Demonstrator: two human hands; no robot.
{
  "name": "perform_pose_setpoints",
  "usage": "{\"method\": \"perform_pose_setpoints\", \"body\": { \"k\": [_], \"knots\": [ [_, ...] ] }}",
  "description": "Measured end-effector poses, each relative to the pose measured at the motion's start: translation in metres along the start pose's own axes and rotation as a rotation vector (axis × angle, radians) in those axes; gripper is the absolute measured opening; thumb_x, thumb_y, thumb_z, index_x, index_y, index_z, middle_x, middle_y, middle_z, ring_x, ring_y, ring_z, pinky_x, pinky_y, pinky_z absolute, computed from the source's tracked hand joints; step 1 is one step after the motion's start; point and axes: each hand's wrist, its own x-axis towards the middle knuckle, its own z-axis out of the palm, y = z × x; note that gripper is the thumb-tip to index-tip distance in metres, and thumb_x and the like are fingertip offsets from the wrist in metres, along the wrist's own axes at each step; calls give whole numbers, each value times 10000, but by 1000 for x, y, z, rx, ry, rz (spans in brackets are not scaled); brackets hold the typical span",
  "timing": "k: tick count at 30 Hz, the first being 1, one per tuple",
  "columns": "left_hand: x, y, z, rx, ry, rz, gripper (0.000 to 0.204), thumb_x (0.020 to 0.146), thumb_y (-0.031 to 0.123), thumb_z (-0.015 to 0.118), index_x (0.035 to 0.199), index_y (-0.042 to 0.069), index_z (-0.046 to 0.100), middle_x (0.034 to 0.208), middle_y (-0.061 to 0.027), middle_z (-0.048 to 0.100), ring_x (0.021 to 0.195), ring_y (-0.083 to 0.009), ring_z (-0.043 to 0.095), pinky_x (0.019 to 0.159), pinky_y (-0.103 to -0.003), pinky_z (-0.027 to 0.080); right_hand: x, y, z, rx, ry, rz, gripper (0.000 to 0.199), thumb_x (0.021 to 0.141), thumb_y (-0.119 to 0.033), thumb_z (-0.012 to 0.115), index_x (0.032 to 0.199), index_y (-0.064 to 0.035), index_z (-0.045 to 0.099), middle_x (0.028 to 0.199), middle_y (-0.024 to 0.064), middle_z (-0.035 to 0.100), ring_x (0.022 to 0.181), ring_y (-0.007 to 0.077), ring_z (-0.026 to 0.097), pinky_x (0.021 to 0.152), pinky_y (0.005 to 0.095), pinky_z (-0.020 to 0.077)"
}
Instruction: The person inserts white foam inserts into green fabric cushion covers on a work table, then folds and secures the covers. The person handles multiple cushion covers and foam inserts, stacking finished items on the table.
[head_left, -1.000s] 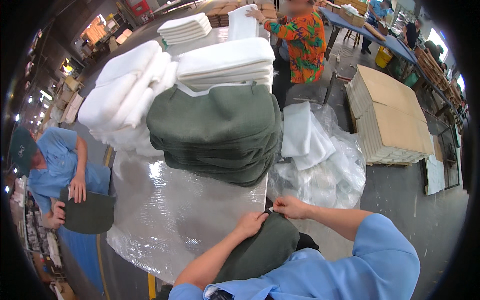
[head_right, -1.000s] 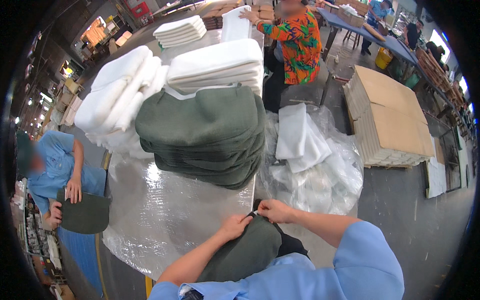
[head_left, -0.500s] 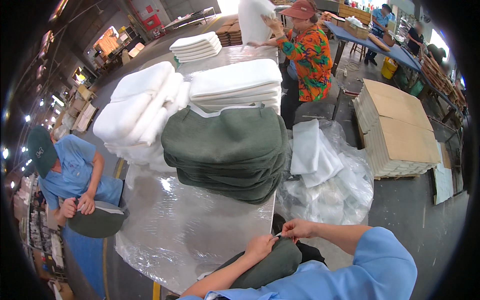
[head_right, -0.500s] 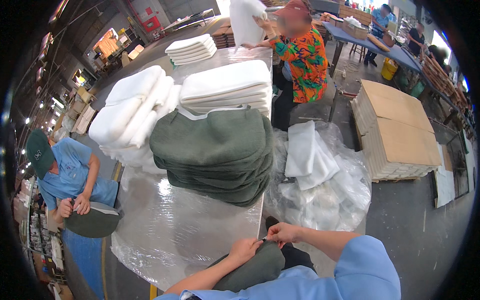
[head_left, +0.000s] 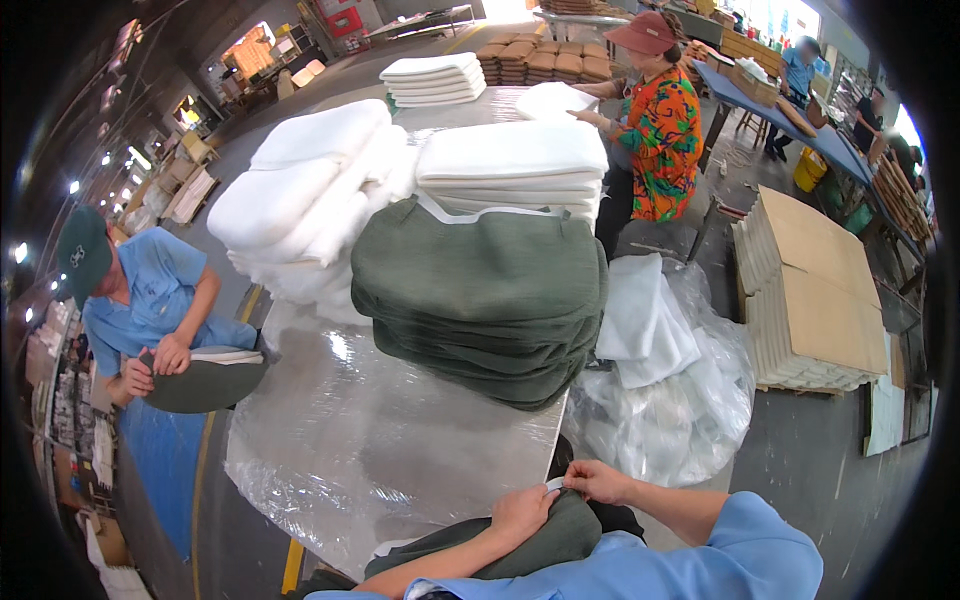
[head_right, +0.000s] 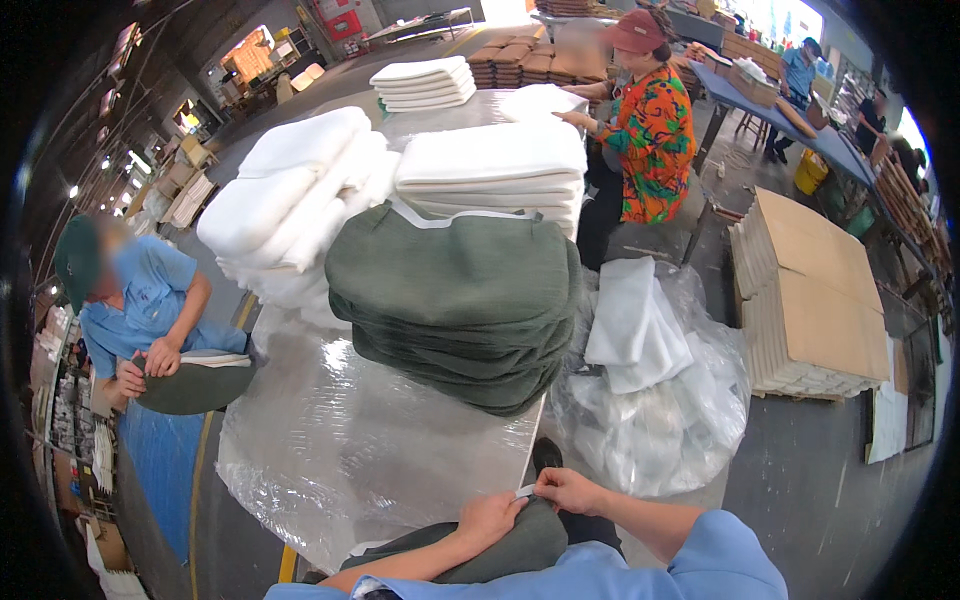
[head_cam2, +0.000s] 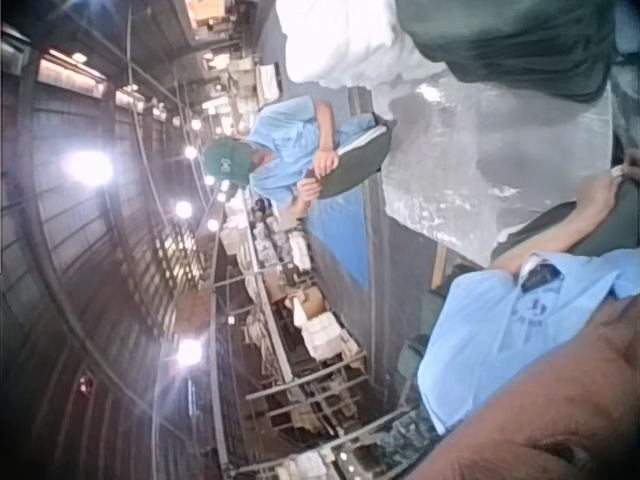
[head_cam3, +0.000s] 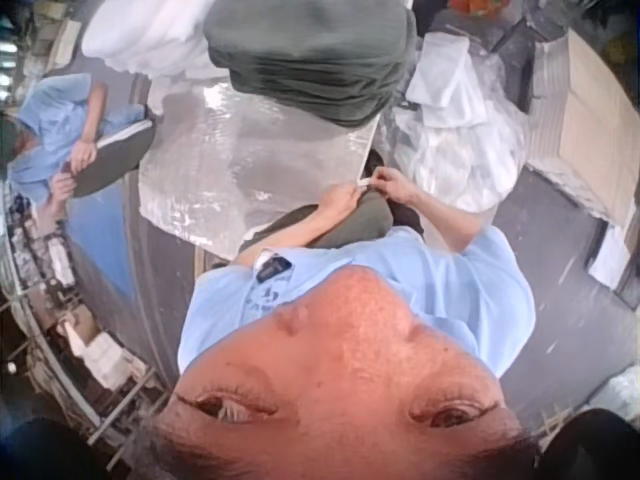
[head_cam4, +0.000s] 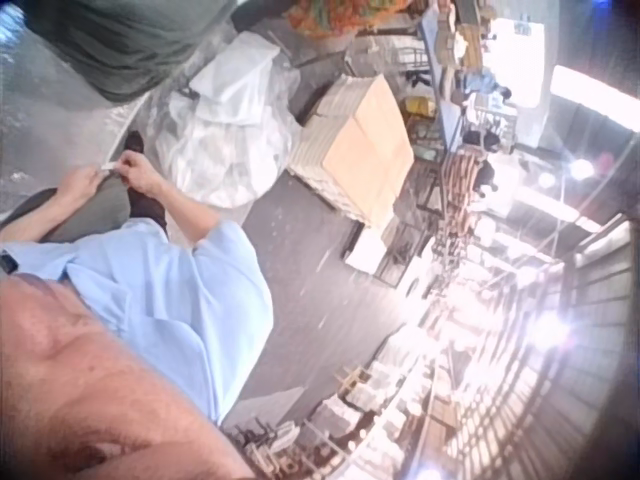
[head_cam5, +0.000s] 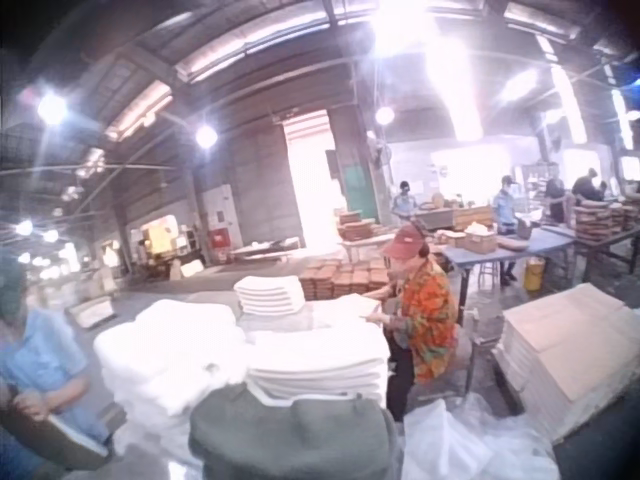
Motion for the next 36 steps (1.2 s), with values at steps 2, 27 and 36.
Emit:
{"method": "perform_pose_setpoints", "body": {
  "k": [2, 27, 36],
  "knots": [
    [7, -6, 2, -17, -25, -17, 470, 1064, 484, 536, 967, 72, 741, 900, -210, 740, 879, -458, 708, 766, -587, 529, 3, 4, 2, -66, 50, 38, 157, 1067, -229, 660, 1013, -84, 641, 847, -16, 612, 758, 99, 564, 650, 289, 481],
    [33, -24, 18, 10, -53, 115, 434, 1076, 451, 515, 1044, 65, 709, 975, -223, 745, 948, -448, 708, 801, -563, 539, 10, 7, -24, 71, -98, 220, 198, 1033, -272, 742, 1020, -78, 699, 896, -32, 640, 771, 100, 619, 662, 280, 544],
    [59, -35, 13, -75, -329, 109, 521, 1072, 509, 511, 998, 67, 776, 995, -215, 763, 932, -439, 727, 821, -547, 564, 13, 27, -4, -169, 164, 132, 183, 1039, -238, 724, 977, -69, 688, 822, -5, 662, 734, 100, 594, 647, 282, 503]
  ]
}}
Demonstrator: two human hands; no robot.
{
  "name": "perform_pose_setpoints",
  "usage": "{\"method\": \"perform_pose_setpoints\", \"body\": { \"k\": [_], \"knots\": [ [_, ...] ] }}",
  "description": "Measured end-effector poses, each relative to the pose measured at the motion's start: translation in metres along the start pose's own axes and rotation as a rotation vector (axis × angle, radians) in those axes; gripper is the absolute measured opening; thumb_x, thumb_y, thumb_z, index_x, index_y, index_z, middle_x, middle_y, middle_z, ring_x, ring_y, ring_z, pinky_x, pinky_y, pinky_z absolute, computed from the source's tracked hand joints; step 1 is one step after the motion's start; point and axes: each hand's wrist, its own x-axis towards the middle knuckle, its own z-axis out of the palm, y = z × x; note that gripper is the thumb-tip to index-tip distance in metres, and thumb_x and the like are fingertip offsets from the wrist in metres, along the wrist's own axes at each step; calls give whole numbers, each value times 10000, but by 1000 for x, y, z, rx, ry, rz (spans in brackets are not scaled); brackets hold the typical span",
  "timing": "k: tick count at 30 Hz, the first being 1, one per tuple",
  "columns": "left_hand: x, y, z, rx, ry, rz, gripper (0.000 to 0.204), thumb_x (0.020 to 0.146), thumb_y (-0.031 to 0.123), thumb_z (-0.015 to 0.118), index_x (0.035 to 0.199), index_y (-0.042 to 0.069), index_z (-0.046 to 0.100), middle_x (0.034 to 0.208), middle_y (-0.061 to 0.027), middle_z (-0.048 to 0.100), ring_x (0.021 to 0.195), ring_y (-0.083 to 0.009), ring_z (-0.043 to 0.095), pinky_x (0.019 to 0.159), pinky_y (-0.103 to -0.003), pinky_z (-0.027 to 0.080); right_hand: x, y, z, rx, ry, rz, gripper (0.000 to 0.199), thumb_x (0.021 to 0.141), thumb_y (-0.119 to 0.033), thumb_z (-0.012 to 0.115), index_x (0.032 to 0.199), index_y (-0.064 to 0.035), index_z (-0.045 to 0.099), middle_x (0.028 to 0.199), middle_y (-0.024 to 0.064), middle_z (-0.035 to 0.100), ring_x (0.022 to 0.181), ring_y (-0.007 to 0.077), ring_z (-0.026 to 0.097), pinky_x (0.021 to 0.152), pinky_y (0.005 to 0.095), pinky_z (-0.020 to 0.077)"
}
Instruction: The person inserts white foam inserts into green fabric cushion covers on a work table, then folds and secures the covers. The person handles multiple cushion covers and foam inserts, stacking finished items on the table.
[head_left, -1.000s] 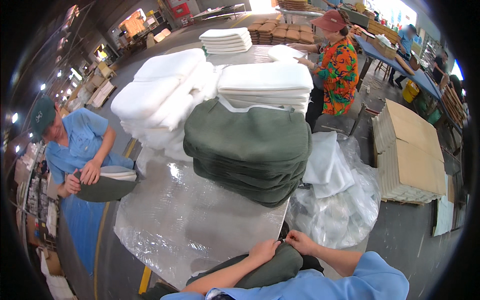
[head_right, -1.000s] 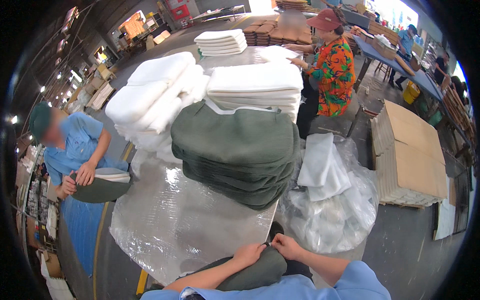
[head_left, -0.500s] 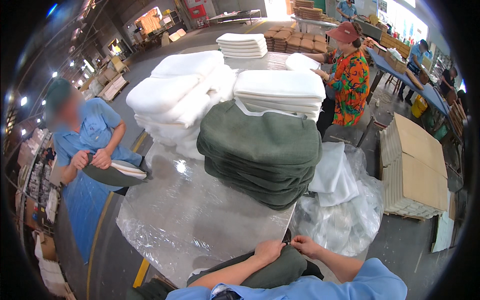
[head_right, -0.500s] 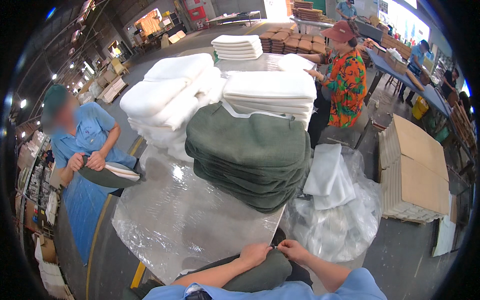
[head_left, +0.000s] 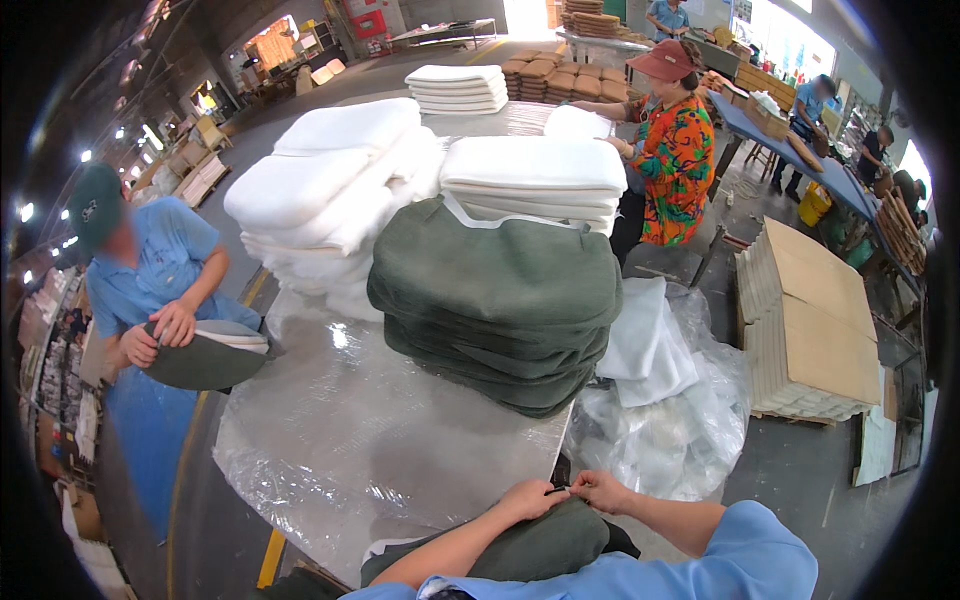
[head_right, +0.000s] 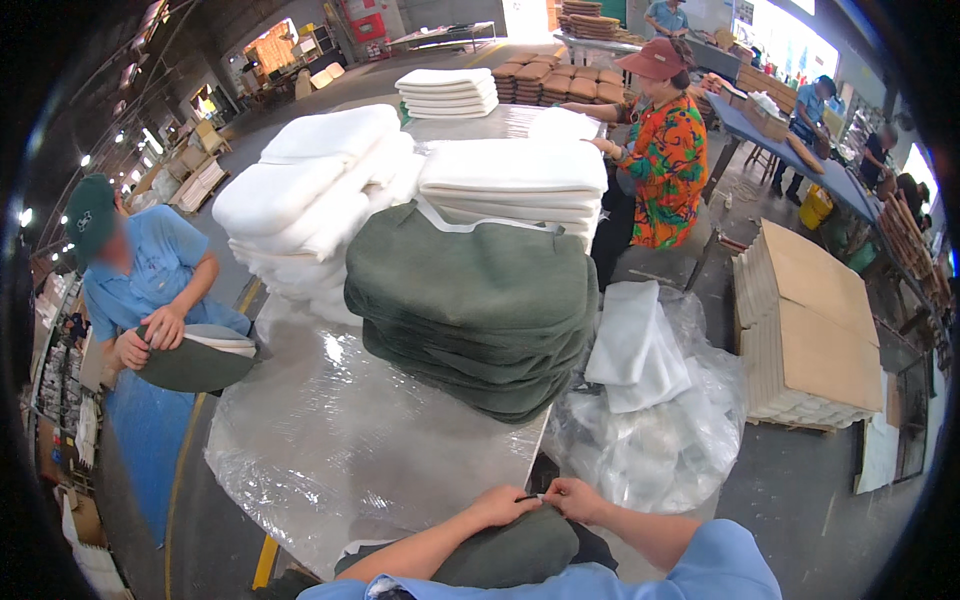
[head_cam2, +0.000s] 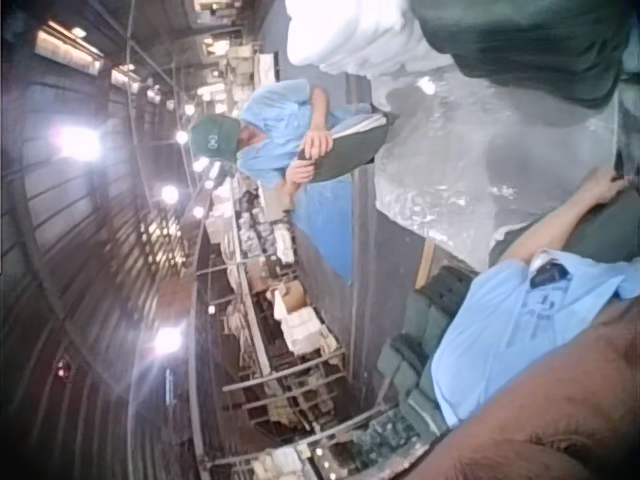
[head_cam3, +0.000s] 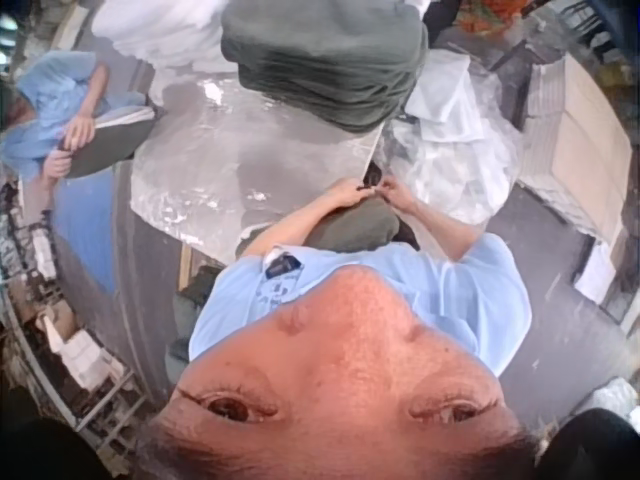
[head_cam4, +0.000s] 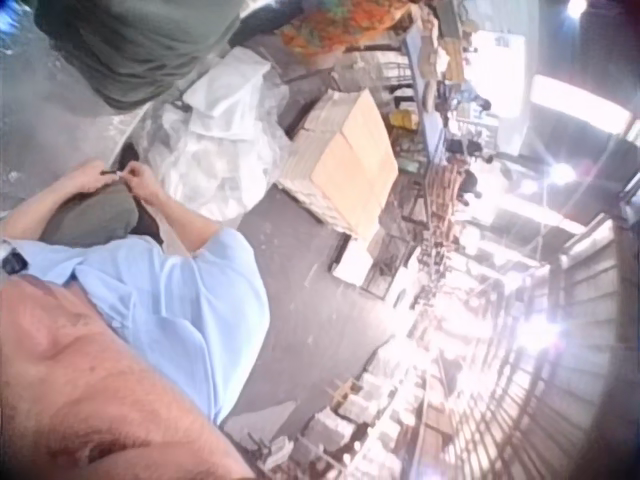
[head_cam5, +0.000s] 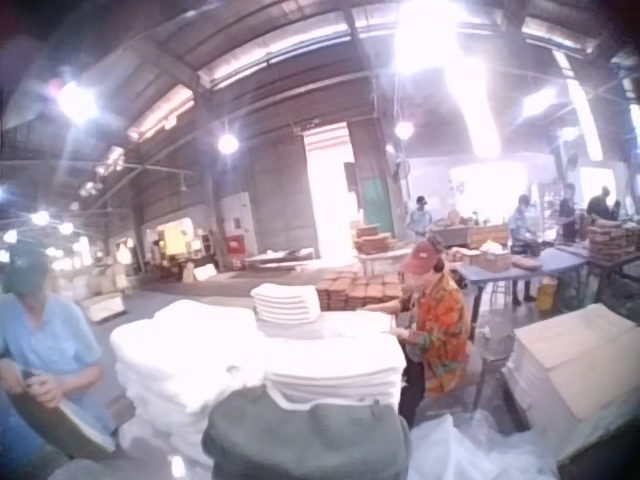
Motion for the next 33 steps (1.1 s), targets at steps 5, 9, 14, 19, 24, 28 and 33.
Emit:
{"method": "perform_pose_setpoints", "body": {
  "k": [5, 9, 14, 19, 24, 28, 33],
  "knots": [
    [8, 15, 23, 160, 286, -107, 503, 1081, 471, 498, 936, 73, 769, 931, -204, 767, 907, -422, 744, 774, -563, 569, 17, 20, 12, 193, 153, -24, 169, 1039, -196, 712, 940, -63, 678, 807, -3, 665, 720, 91, 583, 636, 288, 487],
    [17, 8, 31, 152, 342, -105, 468, 1084, 430, 503, 921, 76, 762, 903, -200, 769, 869, -423, 749, 759, -561, 574, 29, 24, 16, 263, 157, 108, 162, 1029, -183, 721, 923, -66, 685, 805, -9, 674, 706, 92, 583, 629, 299, 489],
    [26, 4, 38, 164, 346, -130, 437, 1081, 410, 509, 926, 86, 757, 887, -200, 769, 837, -423, 752, 743, -559, 582, 51, 43, 17, 477, 49, 204, 132, 1003, -197, 749, 935, -90, 712, 820, 9, 697, 701, 129, 621, 644, 324, 524],
    [31, 1, 37, 150, 328, -103, 411, 1079, 412, 516, 931, 99, 736, 866, -204, 760, 812, -433, 748, 708, -561, 581, 53, 47, 9, 662, -48, 227, 124, 1002, -216, 753, 970, -103, 712, 865, 12, 713, 746, 139, 647, 681, 333, 547],
    [42, 21, 36, 175, 531, 28, 396, 1078, 416, 528, 897, 90, 662, 797, -203, 726, 753, -436, 721, 653, -577, 547, 26, 53, -19, 686, -97, 42, 236, 1021, -336, 740, 1110, -119, 717, 971, 18, 730, 841, 140, 675, 737, 339, 562],
    [54, 30, 32, 193, 512, 104, 386, 1043, 381, 599, 826, 69, 668, 780, -199, 715, 726, -438, 704, 623, -585, 524, 18, 51, -19, 593, 100, -63, 144, 1034, -191, 724, 1075, -57, 755, 969, 0, 740, 845, 82, 633, 759, 294, 534],
    [54, 35, 23, 314, 487, 70, 293, 973, 328, 700, 819, 83, 737, 1049, -111, 718, 1050, -334, 623, 944, -530, 434, 23, 48, -10, 457, 240, -39, 141, 1030, -148, 719, 948, -35, 741, 882, -18, 705, 819, 61, 578, 733, 272, 495]
  ]
}}
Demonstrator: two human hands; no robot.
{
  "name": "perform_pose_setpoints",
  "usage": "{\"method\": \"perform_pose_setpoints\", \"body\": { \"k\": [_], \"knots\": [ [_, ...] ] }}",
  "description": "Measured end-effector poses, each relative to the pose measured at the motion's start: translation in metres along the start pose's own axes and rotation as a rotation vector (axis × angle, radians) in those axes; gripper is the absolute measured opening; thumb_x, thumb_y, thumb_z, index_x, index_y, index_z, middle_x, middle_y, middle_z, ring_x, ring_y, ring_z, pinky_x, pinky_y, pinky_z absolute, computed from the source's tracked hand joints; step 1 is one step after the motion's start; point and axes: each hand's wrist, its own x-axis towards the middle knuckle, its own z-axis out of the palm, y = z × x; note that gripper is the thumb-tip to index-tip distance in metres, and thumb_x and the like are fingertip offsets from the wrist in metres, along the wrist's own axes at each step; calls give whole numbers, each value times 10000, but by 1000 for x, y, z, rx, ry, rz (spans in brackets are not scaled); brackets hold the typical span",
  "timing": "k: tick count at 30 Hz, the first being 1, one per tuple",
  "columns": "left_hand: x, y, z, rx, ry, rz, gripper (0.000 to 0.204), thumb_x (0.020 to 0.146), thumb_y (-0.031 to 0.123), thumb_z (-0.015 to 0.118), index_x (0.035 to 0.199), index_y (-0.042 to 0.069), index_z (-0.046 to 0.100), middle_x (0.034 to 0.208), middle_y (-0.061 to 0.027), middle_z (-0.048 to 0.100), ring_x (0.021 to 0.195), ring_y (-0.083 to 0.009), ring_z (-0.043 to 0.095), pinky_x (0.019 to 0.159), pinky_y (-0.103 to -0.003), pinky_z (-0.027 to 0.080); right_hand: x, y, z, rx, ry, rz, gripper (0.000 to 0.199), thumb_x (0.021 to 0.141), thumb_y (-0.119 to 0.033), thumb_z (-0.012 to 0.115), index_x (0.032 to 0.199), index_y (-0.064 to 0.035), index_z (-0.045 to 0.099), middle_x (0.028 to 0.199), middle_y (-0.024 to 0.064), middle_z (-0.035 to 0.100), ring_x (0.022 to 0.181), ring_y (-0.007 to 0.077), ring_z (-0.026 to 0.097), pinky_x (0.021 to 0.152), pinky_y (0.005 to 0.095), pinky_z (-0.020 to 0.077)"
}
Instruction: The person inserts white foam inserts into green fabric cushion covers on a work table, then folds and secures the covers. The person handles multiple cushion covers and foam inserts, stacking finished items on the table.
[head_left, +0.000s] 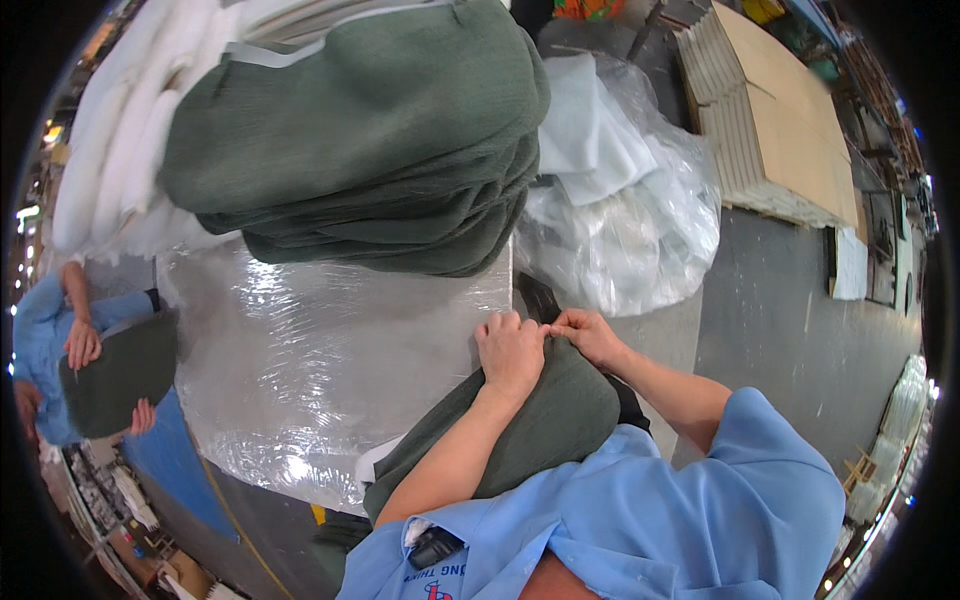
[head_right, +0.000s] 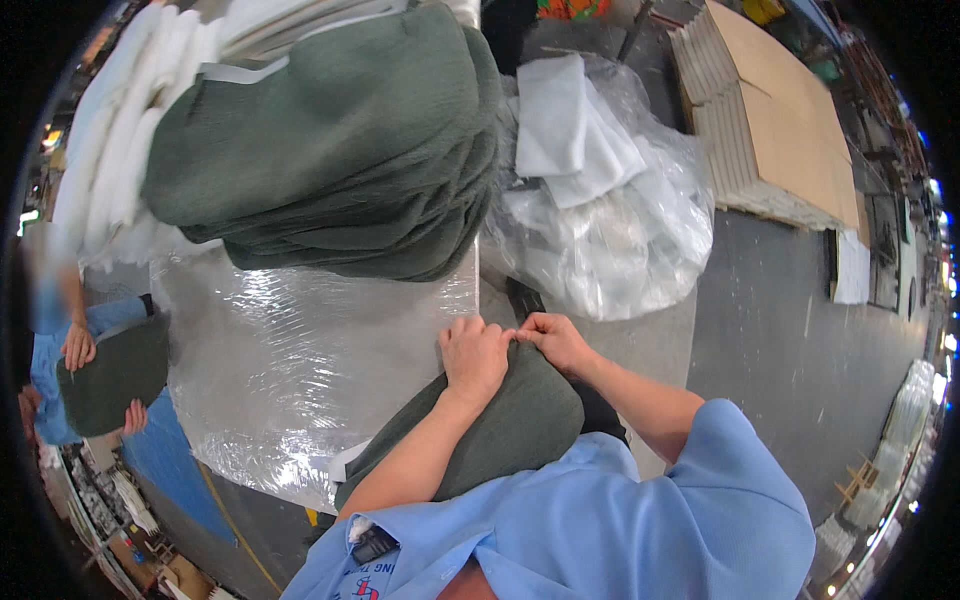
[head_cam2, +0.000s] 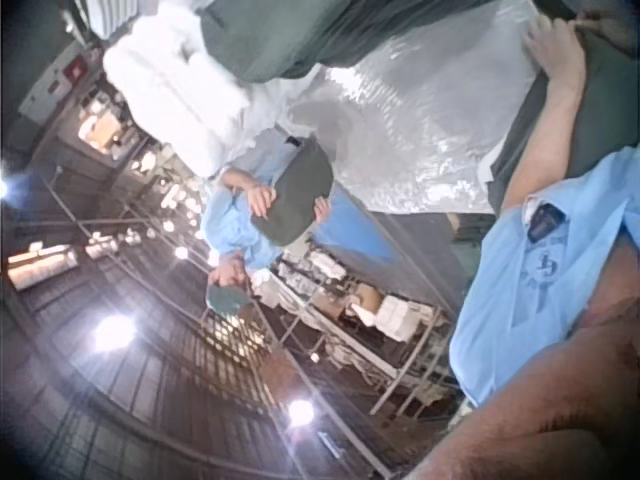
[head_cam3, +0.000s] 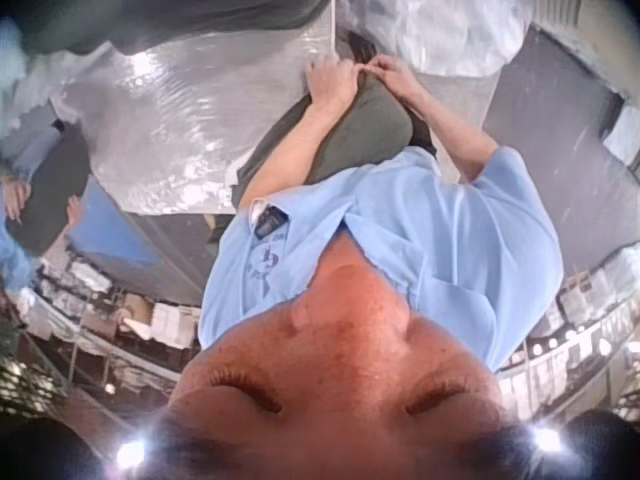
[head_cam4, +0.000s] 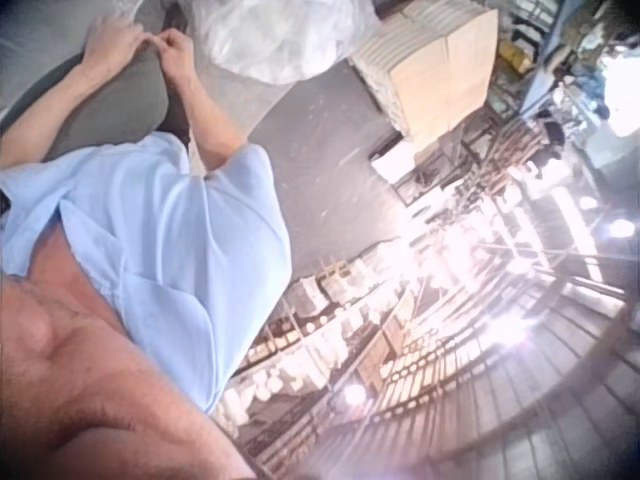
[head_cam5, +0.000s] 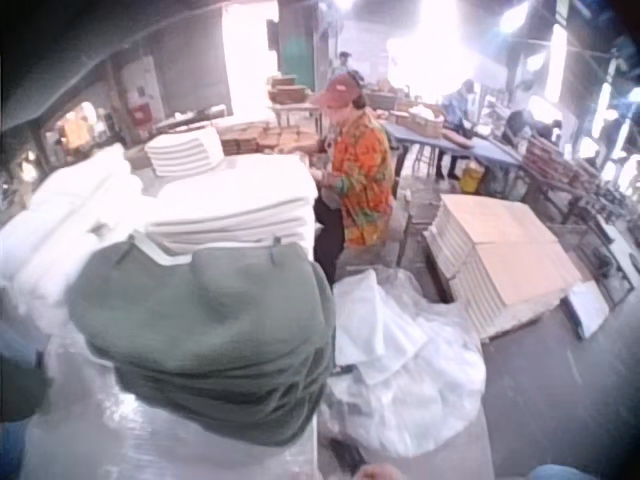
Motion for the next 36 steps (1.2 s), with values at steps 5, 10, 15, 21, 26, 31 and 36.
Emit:
{"method": "perform_pose_setpoints", "body": {
  "k": [5, 10, 15, 21, 26, 31, 36],
  "knots": [
    [4, -6, 12, -49, 74, 49, 258, 935, 278, 744, 846, 37, 771, 1442, -124, 569, 1282, -364, 496, 1036, -548, 383, 14, 0, 0, 111, -9, 258, 139, 1022, -149, 719, 919, -57, 704, 793, -19, 664, 756, 83, 606, 668, 299, 514],
    [10, -12, 10, -65, 130, 128, 264, 918, 229, 752, 791, -1, 727, 1599, -161, 466, 1489, -461, 364, 1161, -648, 317, 26, -7, -1, 341, -94, 497, 139, 1025, -128, 698, 894, -85, 681, 793, 1, 679, 720, 134, 647, 642, 327, 555],
    [22, -23, 17, -123, 26, 94, 259, 926, 202, 740, 798, -24, 741, 1684, -129, 375, 1587, -468, 224, 1234, -691, 223, 46, -7, -4, 369, -177, 599, 128, 1024, -115, 691, 900, -91, 675, 846, 14, 690, 717, 151, 658, 664, 343, 569],
    [27, -25, 23, -54, -86, 44, 208, 927, 195, 717, 892, 1, 784, 1721, -30, 333, 1608, -399, 224, 1257, -644, 246, 63, 15, 8, 465, -195, 866, 50, 1033, -95, 644, 1023, -78, 690, 951, 45, 724, 771, 173, 696, 717, 373, 601],
    [28, -29, 11, -54, -195, 47, 203, 925, 188, 699, 893, 9, 790, 1729, -11, 321, 1620, -367, 218, 1274, -618, 245, 67, 33, 14, 467, -372, 892, 223, 1065, -114, 579, 1267, -57, 657, 1100, 83, 745, 962, 196, 745, 849, 400, 634],
    [19, -35, 11, -62, -151, 103, 208, 923, 198, 727, 841, 15, 783, 1734, -15, 313, 1627, -385, 192, 1275, -617, 248, 56, 33, 5, 541, -471, 859, 237, 1072, -130, 597, 1291, -56, 651, 1140, 76, 748, 998, 189, 745, 876, 393, 632],
    [28, -38, 7, -66, -188, 165, 200, 907, 187, 766, 821, 6, 766, 1729, -31, 320, 1618, -444, 164, 1247, -661, 263, 68, 43, 5, 570, -563, 808, 248, 1059, -137, 628, 1295, -68, 654, 1147, 66, 751, 1010, 190, 743, 885, 377, 623]
  ]
}}
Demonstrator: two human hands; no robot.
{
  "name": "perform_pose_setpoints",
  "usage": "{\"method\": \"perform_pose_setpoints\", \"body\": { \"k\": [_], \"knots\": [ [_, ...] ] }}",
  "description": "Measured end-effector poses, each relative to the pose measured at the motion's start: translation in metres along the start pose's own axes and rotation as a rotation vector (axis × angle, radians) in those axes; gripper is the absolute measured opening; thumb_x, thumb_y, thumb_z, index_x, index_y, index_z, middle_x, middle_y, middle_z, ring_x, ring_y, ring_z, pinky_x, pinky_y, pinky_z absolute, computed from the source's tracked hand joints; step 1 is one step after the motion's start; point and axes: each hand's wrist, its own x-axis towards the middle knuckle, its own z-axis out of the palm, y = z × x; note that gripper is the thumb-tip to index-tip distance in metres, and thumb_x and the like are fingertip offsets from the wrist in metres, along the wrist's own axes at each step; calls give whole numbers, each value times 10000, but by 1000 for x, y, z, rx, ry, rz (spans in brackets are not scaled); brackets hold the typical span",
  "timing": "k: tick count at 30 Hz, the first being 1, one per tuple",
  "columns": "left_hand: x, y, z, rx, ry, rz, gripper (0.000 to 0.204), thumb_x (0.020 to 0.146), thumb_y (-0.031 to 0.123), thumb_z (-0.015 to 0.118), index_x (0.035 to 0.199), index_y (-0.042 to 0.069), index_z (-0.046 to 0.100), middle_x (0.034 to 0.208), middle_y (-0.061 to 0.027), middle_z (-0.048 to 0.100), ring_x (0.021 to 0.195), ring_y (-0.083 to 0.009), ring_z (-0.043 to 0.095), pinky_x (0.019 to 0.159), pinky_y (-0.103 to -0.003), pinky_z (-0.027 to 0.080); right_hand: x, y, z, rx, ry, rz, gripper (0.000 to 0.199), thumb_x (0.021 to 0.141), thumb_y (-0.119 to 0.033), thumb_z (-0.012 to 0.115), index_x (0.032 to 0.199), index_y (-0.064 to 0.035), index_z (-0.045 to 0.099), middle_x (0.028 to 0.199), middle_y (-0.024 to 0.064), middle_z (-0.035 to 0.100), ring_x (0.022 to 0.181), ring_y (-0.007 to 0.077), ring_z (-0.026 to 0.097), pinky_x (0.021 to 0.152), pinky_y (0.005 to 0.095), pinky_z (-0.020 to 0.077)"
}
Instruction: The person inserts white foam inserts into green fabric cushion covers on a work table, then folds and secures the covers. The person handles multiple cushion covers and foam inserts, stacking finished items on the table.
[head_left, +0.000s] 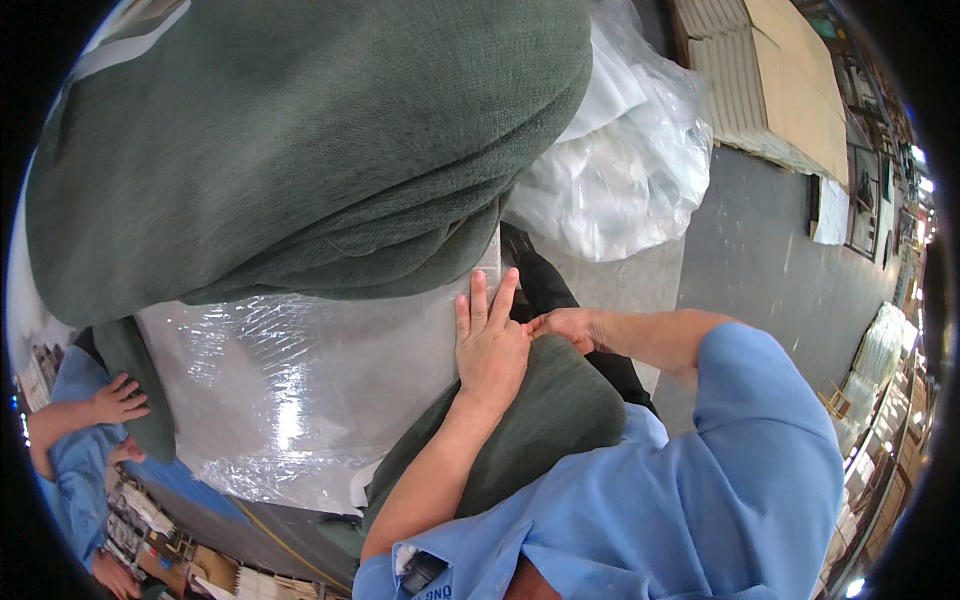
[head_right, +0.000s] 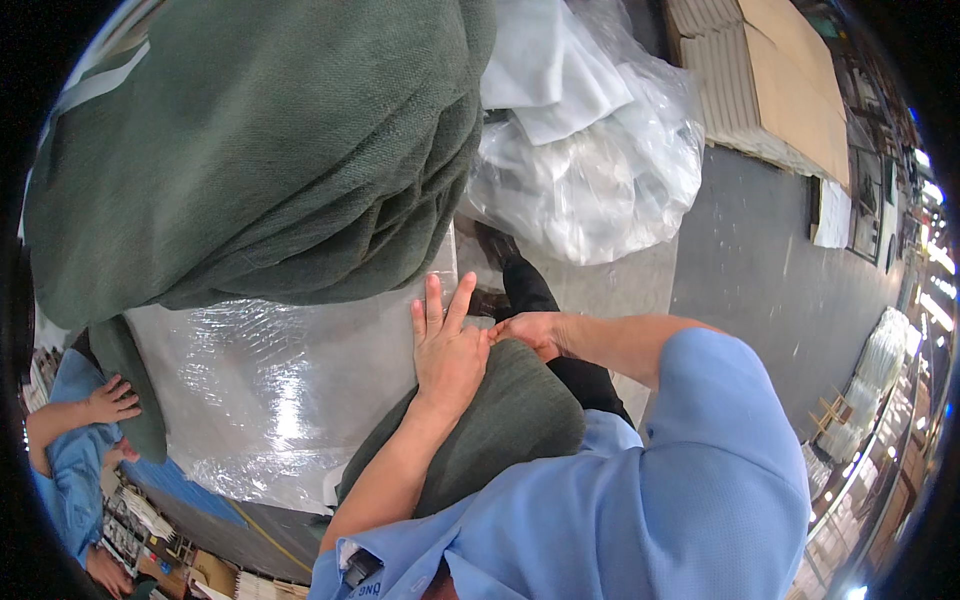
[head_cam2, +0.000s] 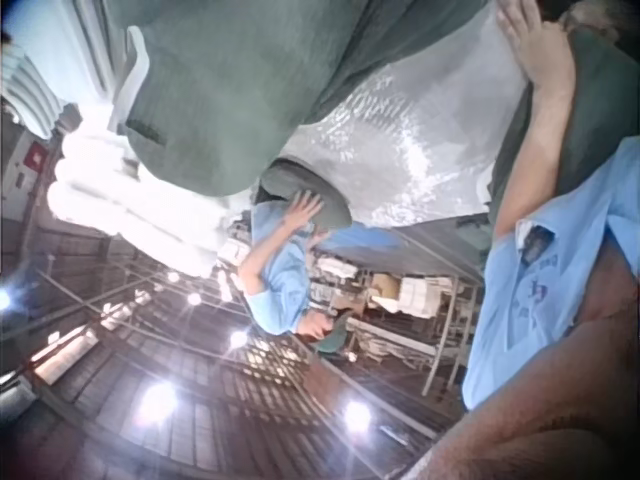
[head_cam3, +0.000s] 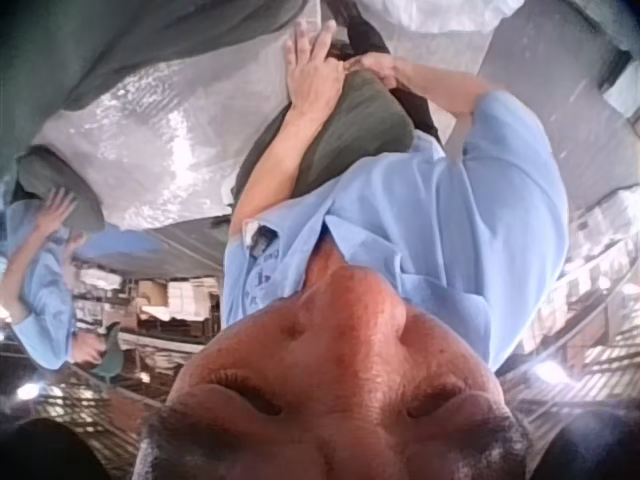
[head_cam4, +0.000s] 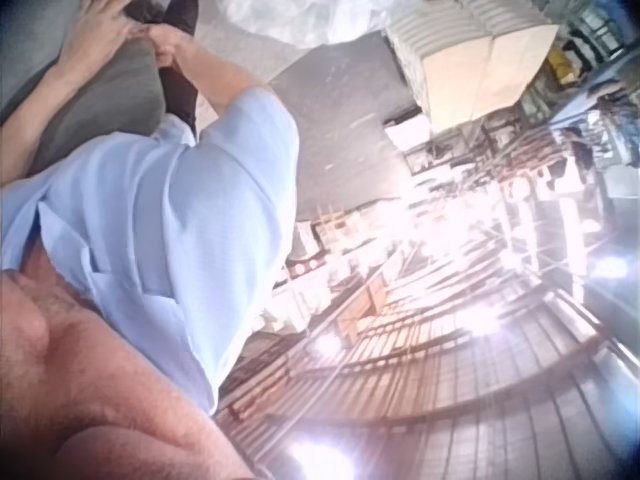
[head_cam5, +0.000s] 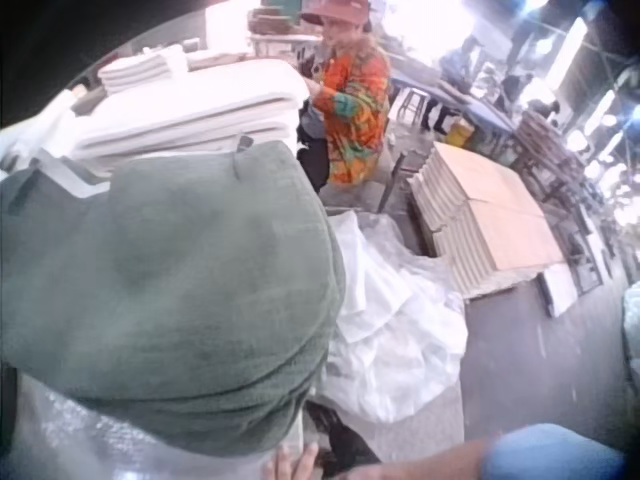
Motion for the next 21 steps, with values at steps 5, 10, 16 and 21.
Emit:
{"method": "perform_pose_setpoints", "body": {
  "k": [5, 10, 16, 21],
  "knots": [
    [-9, -3, 8, 29, 26, 38, 205, 910, 189, 761, 840, -3, 764, 1722, -35, 334, 1613, -454, 177, 1245, -664, 265, -21, -12, 44, -127, 275, 121, 273, 1041, -166, 659, 1305, -96, 657, 1144, 55, 739, 1022, 171, 723, 893, 367, 602],
    [-16, -5, 13, 49, 52, 14, 210, 913, 203, 761, 877, -4, 767, 1708, -35, 353, 1613, -442, 190, 1249, -652, 273, -61, -1, 23, -268, 391, -98, 470, 1082, -283, 605, 1507, -112, 501, 1366, 122, 651, 1171, 228, 674, 967, 416, 575],
    [-16, -2, 16, -24, 27, -8, 206, 915, 220, 739, 858, 27, 784, 1697, -38, 366, 1610, -429, 211, 1259, -634, 284, -143, -3, 130, -884, 429, 16, 716, 1122, -398, 492, 1667, -28, 212, 1592, 229, 468, 1424, 349, 511, 1120, 438, 485],
    [-8, -13, 22, -86, 193, 32, 271, 969, 214, 654, 1125, 7, 735, 1672, -92, 390, 1606, -401, 240, 1281, -589, 265, -87, -7, 103, -1022, 450, 5, 726, 1121, -376, 508, 1638, 51, 230, 1538, 264, 510, 1417, 316, 510, 1185, 400, 415]
  ]
}}
